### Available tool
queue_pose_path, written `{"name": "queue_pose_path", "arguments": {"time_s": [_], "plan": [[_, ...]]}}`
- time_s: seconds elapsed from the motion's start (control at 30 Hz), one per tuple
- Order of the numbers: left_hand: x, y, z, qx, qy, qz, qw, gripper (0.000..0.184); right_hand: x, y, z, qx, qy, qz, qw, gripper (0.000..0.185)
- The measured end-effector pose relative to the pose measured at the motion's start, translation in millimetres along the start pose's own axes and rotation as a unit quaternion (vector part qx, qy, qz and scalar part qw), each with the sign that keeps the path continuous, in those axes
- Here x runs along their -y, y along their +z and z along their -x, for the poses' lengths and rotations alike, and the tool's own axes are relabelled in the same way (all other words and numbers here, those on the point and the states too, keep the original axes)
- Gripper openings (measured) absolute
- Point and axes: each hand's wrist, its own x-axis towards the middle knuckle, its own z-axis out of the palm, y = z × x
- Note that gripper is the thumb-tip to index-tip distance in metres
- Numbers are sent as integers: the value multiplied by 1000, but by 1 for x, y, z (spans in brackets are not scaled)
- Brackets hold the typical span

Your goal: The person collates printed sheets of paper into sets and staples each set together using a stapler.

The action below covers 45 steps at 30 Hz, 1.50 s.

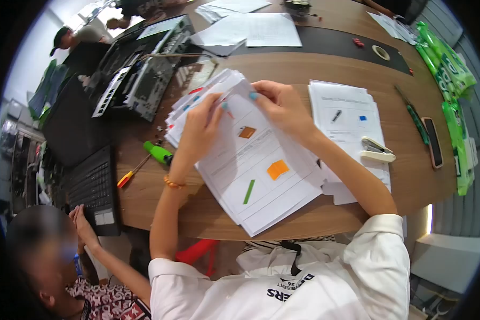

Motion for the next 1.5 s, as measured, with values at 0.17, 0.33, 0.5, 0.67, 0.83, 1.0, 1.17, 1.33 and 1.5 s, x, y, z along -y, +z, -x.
{"name": "queue_pose_path", "arguments": {"time_s": [0.17,0.33,0.5,0.67,0.83,1.0,1.17,1.33,1.5], "plan": [[-8,-2,8,100,-10,95,990,18,10,-19,29,19,26,-20,999,23],[-20,7,10,108,-17,35,993,16,40,-108,73,159,-14,285,945,49],[-35,4,12,66,26,20,997,11,41,-191,129,174,90,527,827,53],[-54,-5,14,50,103,-71,991,12,46,-196,135,142,147,461,864,37],[-96,-16,3,48,196,-152,968,14,103,-167,98,126,-95,490,857,43],[-122,-14,0,55,251,-214,942,22,176,-126,71,156,-186,616,749,48],[-132,-2,5,76,253,-326,908,26,189,-94,60,154,-276,741,593,54],[-139,-1,11,85,246,-355,898,25,176,-73,60,172,-258,785,536,47],[-137,2,11,94,252,-385,883,21,173,-68,61,195,-245,787,532,43]]}}
